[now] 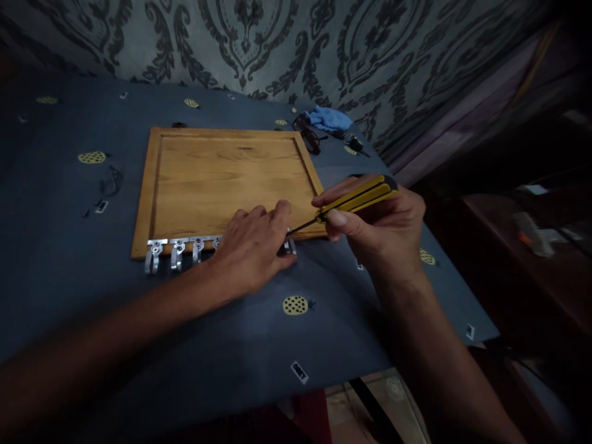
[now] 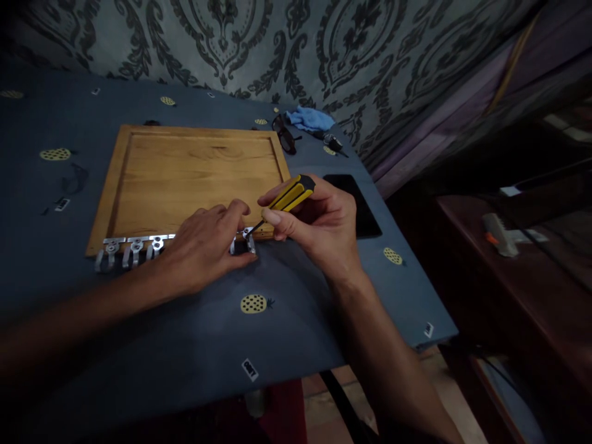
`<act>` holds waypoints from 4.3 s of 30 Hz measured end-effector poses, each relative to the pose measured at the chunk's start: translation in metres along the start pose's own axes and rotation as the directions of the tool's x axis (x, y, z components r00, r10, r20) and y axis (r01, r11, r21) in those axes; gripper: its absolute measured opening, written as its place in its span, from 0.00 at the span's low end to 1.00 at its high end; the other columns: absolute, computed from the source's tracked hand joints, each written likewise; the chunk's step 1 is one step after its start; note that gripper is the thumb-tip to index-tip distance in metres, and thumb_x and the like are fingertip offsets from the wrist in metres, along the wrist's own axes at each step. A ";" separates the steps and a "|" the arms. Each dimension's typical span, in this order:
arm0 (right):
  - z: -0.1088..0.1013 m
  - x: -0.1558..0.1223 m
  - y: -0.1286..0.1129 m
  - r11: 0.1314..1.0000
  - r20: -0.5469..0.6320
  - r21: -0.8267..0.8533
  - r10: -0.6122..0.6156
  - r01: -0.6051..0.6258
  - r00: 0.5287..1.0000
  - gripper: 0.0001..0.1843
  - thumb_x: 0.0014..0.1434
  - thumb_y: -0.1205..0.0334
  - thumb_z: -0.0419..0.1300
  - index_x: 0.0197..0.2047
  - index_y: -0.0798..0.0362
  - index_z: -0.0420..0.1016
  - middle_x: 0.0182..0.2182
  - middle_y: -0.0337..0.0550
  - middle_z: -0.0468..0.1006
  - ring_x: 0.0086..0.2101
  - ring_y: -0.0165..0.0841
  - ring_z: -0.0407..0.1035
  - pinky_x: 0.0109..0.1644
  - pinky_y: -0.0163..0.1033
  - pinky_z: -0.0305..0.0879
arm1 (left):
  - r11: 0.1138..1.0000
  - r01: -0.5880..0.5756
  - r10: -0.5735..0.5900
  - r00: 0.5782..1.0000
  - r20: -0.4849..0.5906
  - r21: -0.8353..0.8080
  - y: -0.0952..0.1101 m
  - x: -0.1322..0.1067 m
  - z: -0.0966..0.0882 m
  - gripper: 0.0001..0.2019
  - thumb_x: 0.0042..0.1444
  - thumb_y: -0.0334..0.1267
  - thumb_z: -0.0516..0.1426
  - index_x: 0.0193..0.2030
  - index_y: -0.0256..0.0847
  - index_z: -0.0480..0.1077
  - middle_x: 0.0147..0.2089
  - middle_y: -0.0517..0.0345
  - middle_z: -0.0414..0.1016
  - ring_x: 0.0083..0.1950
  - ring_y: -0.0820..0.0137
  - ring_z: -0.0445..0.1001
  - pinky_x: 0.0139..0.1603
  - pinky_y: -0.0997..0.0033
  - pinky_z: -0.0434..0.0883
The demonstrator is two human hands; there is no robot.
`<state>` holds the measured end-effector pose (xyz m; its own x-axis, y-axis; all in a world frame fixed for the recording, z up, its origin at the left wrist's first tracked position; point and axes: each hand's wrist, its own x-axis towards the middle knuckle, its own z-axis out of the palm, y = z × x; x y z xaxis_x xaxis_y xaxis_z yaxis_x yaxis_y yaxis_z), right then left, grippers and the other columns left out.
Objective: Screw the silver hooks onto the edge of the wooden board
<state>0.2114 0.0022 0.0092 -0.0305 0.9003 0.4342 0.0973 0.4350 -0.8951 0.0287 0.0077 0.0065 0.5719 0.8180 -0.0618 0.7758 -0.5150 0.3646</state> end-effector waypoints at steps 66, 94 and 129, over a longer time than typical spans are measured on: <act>0.001 -0.007 -0.005 0.992 -0.056 -0.122 -0.015 0.008 0.998 0.14 0.49 0.57 0.79 0.40 0.41 0.87 0.34 0.35 0.83 0.23 0.27 0.73 0.27 0.35 0.77 | 1.000 -0.002 0.001 1.000 0.030 0.016 0.001 0.000 -0.002 0.27 0.64 0.44 0.62 0.63 0.35 0.57 0.56 0.42 0.77 0.59 0.50 0.74 0.58 0.51 0.70; -0.008 -0.005 -0.005 0.987 0.113 -0.105 0.137 -0.125 0.984 0.13 0.54 0.52 0.75 0.41 0.48 0.87 0.40 0.42 0.86 0.31 0.33 0.79 0.32 0.37 0.81 | 1.000 0.003 -0.004 1.000 0.004 0.020 0.000 0.000 0.001 0.28 0.63 0.45 0.62 0.64 0.37 0.58 0.54 0.45 0.78 0.58 0.51 0.75 0.57 0.52 0.72; 0.013 -0.009 0.002 0.968 -0.208 -0.248 -0.082 0.028 0.975 0.19 0.49 0.42 0.76 0.26 0.45 0.77 0.22 0.35 0.73 0.19 0.30 0.65 0.22 0.40 0.66 | 1.000 -0.001 0.001 1.000 0.013 0.020 0.002 -0.002 -0.004 0.24 0.63 0.44 0.62 0.59 0.38 0.60 0.52 0.46 0.79 0.56 0.52 0.76 0.54 0.54 0.72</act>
<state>0.1987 -0.0050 0.0022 0.1690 0.8390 0.5172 0.3399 0.4429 -0.8296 0.0280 0.0064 0.0109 0.5761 0.8141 -0.0734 0.7803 -0.5210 0.3460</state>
